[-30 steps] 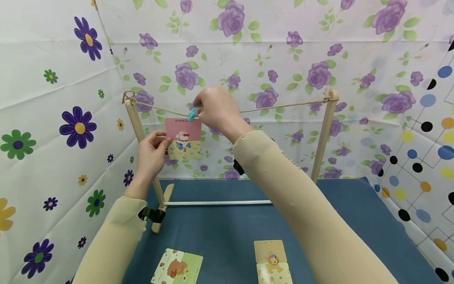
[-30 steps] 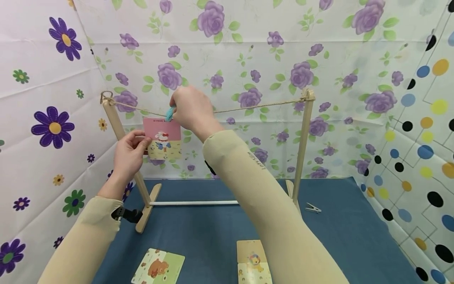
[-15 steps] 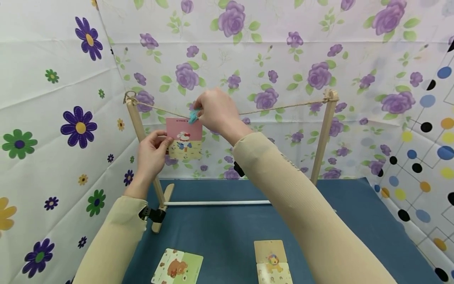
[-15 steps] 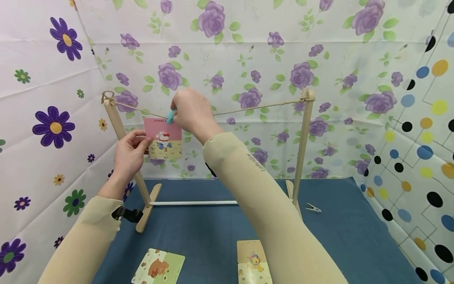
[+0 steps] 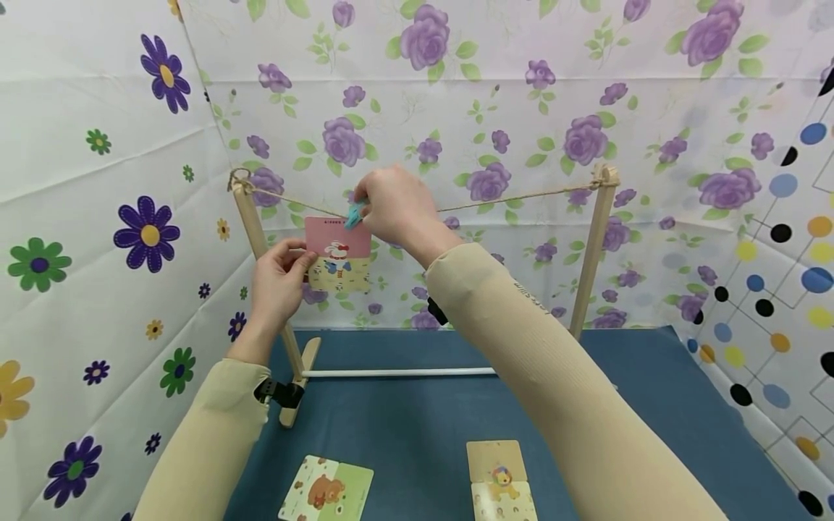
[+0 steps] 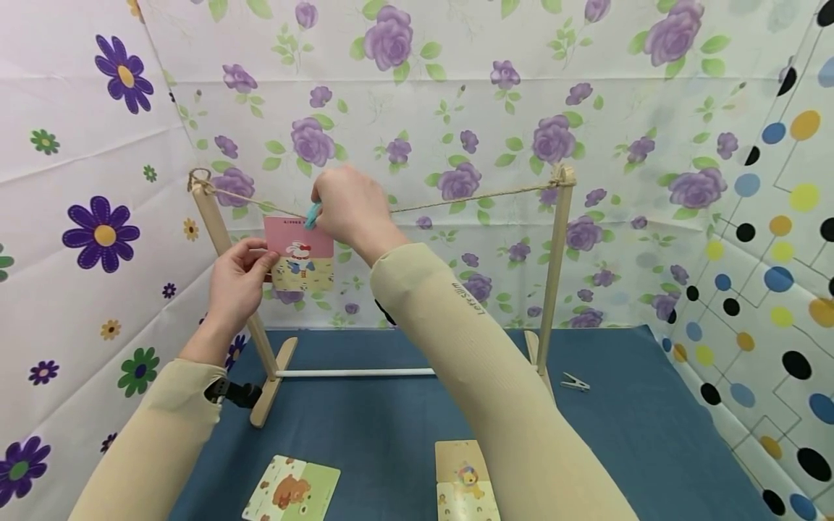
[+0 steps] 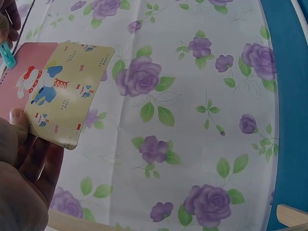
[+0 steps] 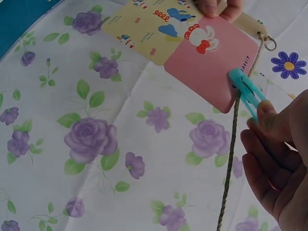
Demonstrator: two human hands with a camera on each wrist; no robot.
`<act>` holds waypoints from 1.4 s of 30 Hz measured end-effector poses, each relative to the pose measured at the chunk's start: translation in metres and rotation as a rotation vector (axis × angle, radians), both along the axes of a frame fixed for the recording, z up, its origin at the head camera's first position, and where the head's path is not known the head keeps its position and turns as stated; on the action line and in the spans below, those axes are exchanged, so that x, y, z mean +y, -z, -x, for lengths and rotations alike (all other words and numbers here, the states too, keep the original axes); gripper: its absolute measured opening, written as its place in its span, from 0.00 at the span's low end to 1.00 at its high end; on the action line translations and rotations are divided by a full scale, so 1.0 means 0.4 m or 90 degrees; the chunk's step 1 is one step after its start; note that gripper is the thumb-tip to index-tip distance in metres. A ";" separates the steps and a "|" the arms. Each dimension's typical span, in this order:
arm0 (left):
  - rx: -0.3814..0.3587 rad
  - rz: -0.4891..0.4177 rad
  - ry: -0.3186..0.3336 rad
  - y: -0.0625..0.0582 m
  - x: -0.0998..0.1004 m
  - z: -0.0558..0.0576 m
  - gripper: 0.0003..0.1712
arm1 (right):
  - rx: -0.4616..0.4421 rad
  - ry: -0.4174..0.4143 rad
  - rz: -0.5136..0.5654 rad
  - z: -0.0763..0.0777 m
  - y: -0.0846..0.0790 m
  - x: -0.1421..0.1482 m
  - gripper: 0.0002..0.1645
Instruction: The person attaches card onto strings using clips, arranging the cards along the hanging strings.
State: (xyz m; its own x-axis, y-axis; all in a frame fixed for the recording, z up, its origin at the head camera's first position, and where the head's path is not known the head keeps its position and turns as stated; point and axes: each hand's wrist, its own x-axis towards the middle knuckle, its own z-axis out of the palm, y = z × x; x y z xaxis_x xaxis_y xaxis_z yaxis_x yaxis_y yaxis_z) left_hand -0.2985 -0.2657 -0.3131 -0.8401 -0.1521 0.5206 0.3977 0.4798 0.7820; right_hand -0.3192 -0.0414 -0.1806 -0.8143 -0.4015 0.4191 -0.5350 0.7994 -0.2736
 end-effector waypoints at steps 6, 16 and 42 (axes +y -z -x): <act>-0.007 0.012 -0.002 0.008 -0.002 0.001 0.14 | 0.011 0.010 -0.030 -0.003 -0.001 -0.014 0.12; -0.012 0.007 -0.002 0.012 -0.011 0.000 0.14 | 0.035 0.019 -0.054 -0.007 0.003 -0.032 0.15; 0.065 -0.015 0.012 0.051 -0.019 -0.013 0.24 | 0.198 -0.105 0.013 -0.062 0.085 0.078 0.36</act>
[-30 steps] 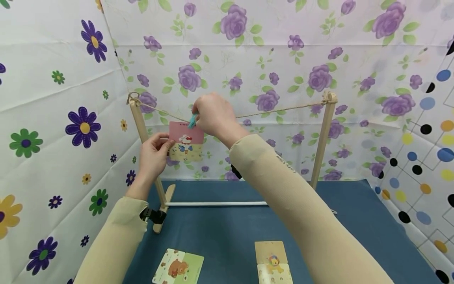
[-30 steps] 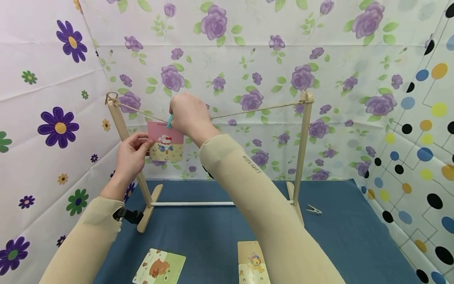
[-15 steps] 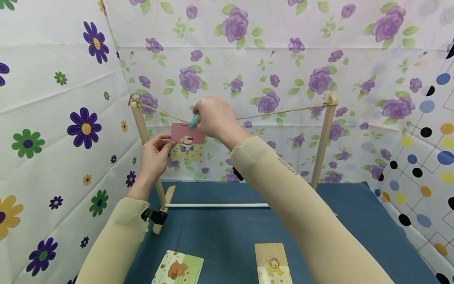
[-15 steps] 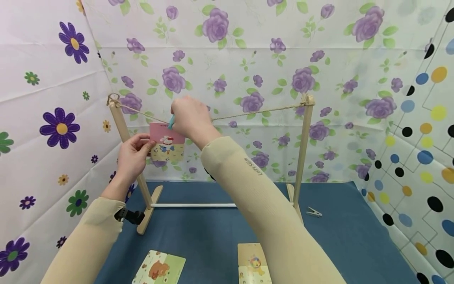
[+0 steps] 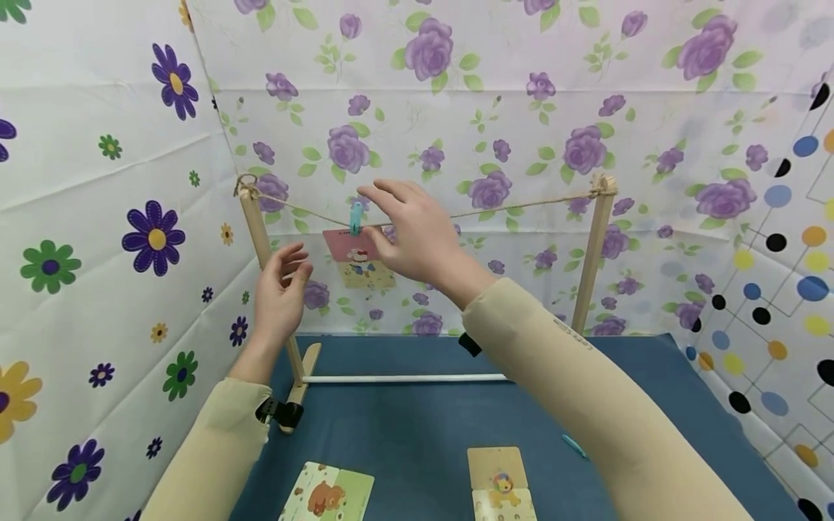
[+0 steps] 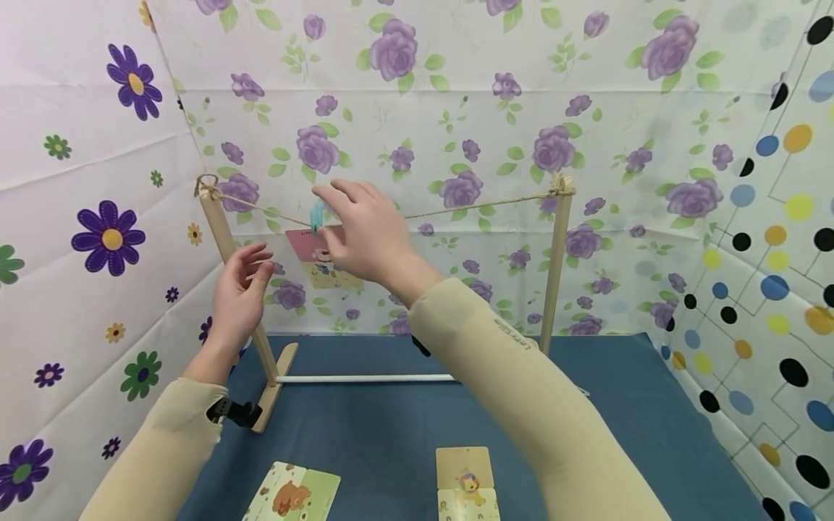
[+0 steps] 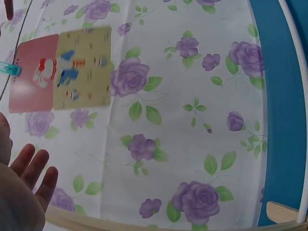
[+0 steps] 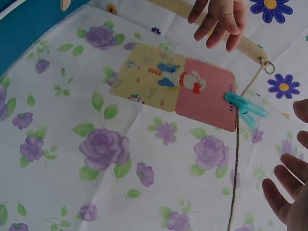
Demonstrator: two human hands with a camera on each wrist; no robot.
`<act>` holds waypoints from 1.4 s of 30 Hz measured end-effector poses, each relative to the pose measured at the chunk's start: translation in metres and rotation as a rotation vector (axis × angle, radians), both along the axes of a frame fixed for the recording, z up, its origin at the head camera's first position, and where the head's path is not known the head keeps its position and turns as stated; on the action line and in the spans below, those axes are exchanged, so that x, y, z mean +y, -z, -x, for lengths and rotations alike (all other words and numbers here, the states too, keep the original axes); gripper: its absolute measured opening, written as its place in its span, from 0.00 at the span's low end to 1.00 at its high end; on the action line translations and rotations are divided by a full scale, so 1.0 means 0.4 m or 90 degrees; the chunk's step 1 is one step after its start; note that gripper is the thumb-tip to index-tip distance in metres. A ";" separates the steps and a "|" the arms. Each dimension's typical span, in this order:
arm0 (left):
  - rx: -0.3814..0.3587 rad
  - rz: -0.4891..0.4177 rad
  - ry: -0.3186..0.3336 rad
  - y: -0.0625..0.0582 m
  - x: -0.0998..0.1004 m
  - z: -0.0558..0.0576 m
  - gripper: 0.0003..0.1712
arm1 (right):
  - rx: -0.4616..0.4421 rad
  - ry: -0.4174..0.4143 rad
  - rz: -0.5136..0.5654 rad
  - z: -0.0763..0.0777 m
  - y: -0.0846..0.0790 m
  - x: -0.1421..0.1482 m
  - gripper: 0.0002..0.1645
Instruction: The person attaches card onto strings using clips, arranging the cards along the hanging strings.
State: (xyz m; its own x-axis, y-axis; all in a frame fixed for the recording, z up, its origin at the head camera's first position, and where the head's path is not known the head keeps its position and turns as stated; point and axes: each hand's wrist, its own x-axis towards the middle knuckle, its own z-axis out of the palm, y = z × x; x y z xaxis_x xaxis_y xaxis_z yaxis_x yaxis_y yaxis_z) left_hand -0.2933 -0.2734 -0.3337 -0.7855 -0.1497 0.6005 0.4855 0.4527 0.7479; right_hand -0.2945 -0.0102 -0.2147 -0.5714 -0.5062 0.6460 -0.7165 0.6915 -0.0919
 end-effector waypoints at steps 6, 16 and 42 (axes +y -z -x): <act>0.013 -0.021 -0.003 0.020 -0.008 -0.018 0.24 | 0.075 -0.077 0.069 -0.025 0.050 0.057 0.29; 0.012 -0.021 -0.019 0.056 -0.015 -0.035 0.24 | 0.067 -0.067 0.087 -0.027 0.101 0.122 0.27; -0.067 0.012 0.028 0.181 0.030 -0.085 0.24 | -0.006 -0.061 0.102 -0.035 0.226 0.217 0.22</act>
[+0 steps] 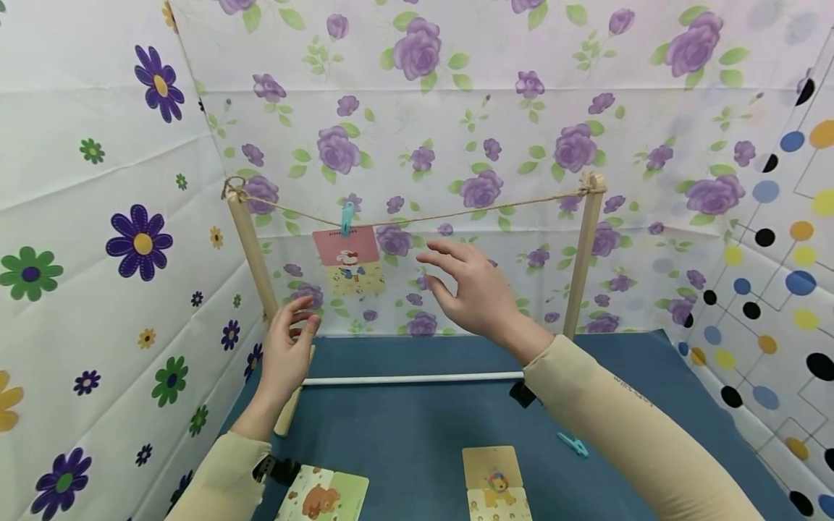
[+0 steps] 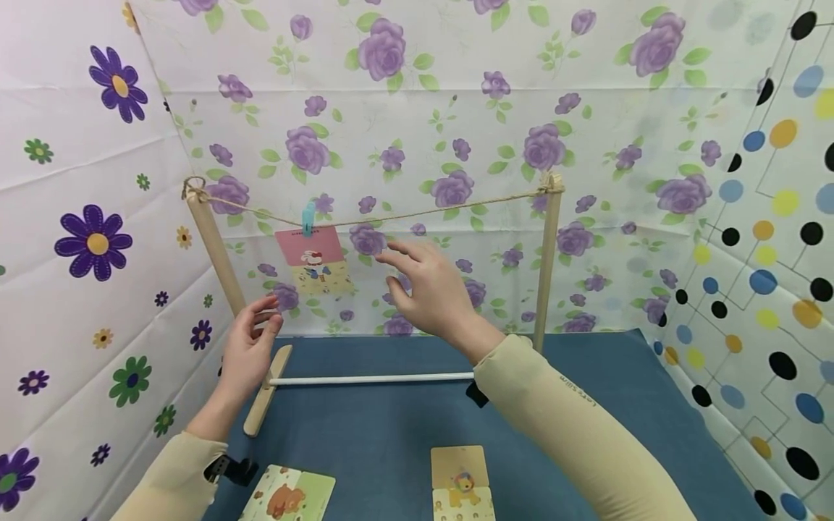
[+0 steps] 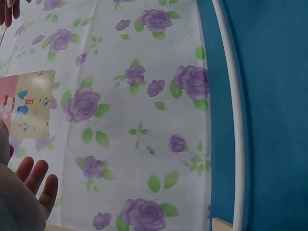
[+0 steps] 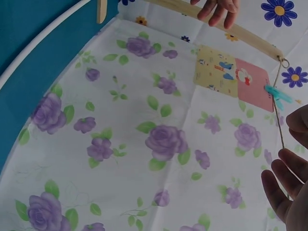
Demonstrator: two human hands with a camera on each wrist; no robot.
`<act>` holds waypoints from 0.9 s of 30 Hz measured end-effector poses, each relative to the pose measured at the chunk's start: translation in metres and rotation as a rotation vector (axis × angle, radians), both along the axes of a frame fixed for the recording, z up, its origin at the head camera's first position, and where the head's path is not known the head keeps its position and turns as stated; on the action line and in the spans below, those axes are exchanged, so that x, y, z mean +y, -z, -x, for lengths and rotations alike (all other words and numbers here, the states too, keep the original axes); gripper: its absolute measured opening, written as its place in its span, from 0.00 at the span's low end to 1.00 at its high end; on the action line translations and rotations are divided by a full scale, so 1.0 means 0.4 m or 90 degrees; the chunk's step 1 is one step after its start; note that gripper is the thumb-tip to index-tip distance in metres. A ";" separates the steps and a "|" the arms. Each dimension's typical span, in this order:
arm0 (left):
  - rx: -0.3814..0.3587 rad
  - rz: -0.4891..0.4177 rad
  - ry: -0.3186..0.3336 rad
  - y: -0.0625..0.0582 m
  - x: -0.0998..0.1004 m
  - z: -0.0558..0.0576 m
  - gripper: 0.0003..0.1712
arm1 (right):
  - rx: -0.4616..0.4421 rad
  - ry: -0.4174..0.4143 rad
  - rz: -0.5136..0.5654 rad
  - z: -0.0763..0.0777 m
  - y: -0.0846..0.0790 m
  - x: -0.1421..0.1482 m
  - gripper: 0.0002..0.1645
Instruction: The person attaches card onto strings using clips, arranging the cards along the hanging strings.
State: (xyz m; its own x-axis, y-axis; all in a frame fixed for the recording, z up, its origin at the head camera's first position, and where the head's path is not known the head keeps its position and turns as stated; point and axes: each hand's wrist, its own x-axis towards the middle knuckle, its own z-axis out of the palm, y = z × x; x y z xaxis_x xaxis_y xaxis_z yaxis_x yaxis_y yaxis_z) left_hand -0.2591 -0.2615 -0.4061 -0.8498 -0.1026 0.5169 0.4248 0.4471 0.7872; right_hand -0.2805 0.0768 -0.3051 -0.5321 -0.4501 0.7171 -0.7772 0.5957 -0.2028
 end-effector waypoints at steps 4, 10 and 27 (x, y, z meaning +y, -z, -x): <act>-0.008 0.007 0.005 0.021 0.000 -0.003 0.24 | -0.011 -0.003 -0.004 0.000 0.018 0.000 0.22; -0.035 0.011 0.019 0.052 0.001 -0.013 0.25 | -0.011 -0.006 0.000 -0.006 0.044 0.009 0.22; -0.087 0.019 0.049 0.123 0.010 -0.058 0.23 | -0.071 0.023 0.016 -0.016 0.154 0.046 0.20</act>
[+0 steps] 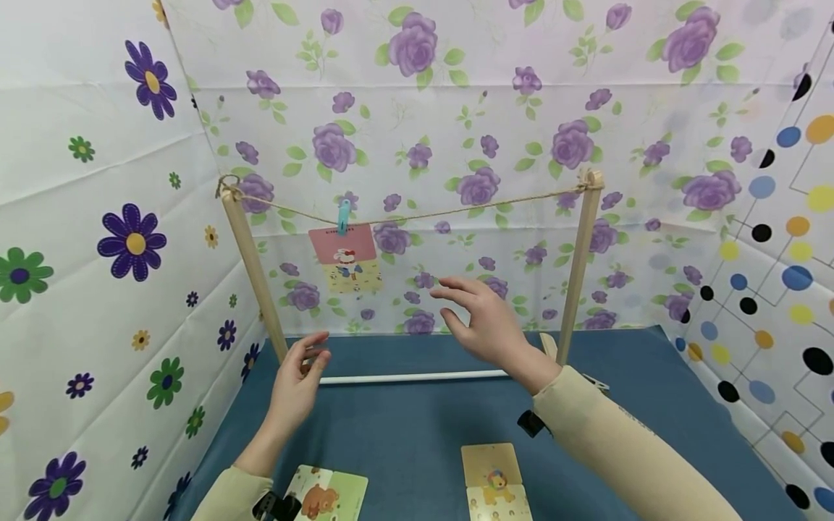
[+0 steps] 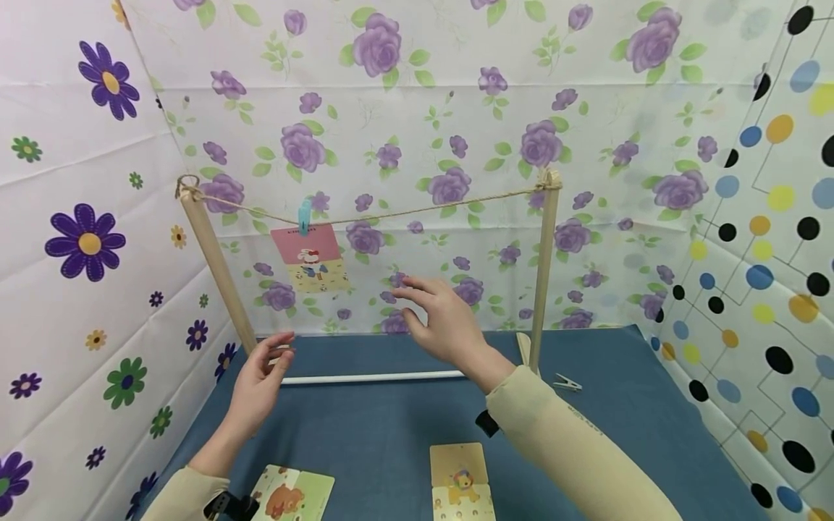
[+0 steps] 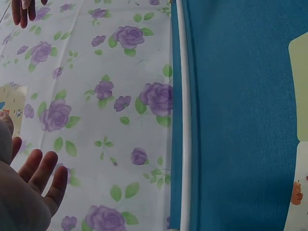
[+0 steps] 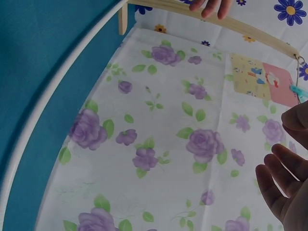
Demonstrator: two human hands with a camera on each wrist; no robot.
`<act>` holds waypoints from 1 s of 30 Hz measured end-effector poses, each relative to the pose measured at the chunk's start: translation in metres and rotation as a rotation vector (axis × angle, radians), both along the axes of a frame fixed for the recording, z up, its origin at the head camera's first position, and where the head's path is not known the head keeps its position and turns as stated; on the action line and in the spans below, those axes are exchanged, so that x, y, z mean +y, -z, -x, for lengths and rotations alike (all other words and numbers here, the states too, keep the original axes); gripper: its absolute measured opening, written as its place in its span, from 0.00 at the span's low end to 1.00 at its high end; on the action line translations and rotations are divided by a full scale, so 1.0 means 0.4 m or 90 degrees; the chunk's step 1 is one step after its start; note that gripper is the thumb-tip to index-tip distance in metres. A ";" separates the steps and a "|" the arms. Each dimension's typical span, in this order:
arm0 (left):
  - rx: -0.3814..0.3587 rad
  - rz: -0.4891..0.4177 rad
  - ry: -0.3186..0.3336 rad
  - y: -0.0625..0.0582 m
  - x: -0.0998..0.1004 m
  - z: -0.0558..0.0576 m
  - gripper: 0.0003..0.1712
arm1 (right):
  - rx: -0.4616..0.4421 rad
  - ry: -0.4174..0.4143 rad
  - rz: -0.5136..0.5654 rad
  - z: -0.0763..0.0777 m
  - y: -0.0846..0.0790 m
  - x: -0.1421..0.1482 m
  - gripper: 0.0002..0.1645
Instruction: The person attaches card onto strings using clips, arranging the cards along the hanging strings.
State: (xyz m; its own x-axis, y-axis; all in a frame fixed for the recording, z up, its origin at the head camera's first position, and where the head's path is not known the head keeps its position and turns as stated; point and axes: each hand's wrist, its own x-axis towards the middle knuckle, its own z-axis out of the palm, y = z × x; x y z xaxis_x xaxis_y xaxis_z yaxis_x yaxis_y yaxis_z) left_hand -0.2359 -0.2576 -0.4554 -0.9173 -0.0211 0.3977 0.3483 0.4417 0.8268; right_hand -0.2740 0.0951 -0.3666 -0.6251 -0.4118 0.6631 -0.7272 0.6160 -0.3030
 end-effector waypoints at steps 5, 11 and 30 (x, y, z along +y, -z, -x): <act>-0.010 -0.002 0.023 0.010 0.005 -0.004 0.24 | -0.018 -0.006 0.017 -0.008 0.023 0.022 0.20; -0.033 -0.002 0.052 0.032 0.012 -0.015 0.22 | -0.040 -0.008 0.023 -0.013 0.061 0.050 0.19; -0.090 0.008 0.098 0.091 0.018 -0.065 0.21 | -0.139 0.017 0.022 -0.042 0.193 0.104 0.17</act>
State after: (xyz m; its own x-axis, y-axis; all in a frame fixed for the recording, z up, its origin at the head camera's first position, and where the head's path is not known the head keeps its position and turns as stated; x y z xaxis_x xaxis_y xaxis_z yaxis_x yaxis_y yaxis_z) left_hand -0.2098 -0.2506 -0.4917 -0.9562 0.1275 0.2634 0.2927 0.4037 0.8668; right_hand -0.2570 0.1369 -0.4438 -0.7662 -0.3723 0.5237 -0.6250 0.6210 -0.4730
